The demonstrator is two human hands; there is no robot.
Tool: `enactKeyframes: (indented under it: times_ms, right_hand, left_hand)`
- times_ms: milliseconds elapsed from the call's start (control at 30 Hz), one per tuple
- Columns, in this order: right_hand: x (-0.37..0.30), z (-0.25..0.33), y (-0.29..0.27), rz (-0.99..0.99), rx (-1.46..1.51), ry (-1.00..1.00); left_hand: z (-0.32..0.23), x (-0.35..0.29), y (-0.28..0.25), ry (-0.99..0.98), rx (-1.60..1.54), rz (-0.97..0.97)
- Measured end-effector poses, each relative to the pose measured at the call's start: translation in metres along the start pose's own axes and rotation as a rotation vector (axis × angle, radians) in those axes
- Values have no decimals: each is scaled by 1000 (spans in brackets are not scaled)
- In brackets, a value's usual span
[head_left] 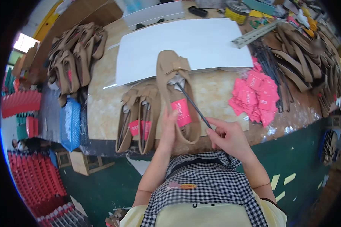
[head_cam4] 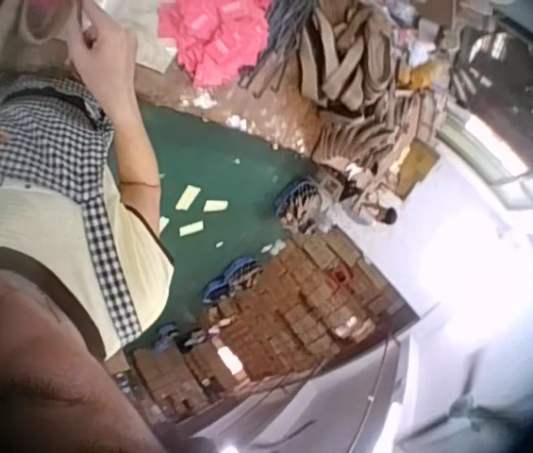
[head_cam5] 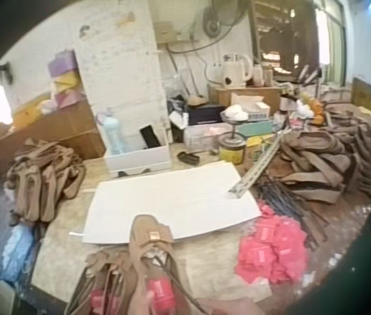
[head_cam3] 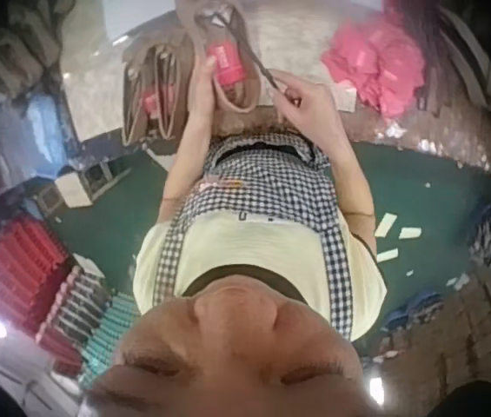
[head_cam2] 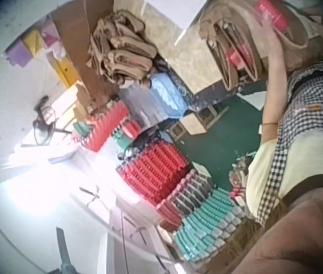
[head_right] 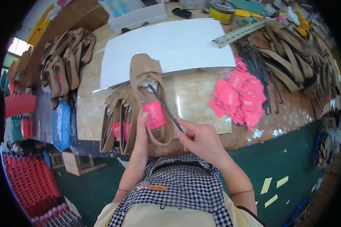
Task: Inspecting and cleaning flat shoes in a manufacturing setting, checking for quality and attaching brand tags.
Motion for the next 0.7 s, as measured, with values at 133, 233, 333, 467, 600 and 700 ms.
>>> enactKeyframes:
  times_ms: [133,233,333,467,600,700]
  right_hand:
    - [14,17,18,8,-65,-50]
    - [16,21,26,4,-76,-94]
    - [24,29,29,-17,-43,-112]
    - [31,41,27,-155,-165,-248]
    - [35,69,35,-343,-327,-494]
    - [31,65,45,-424,-421,-635]
  left_hand:
    - [-34,-17,5,149,-12,60]
    - [-37,-16,-2,155,-23,54]
    - [-36,-16,-5,167,-16,46]
    - [-37,-18,3,315,108,70]
    - [0,-22,-5,286,7,-1]
    - [20,-24,11,215,-236,8]
Point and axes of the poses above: each hand's wrist, its own x-axis towards the middle knuckle, its own y-axis out of the palm, z = x × y, the point moved 8 cm from there along x, towards the middle knuckle, and after that the axes turned 3 degrees about -y, right-handed, at the moved point
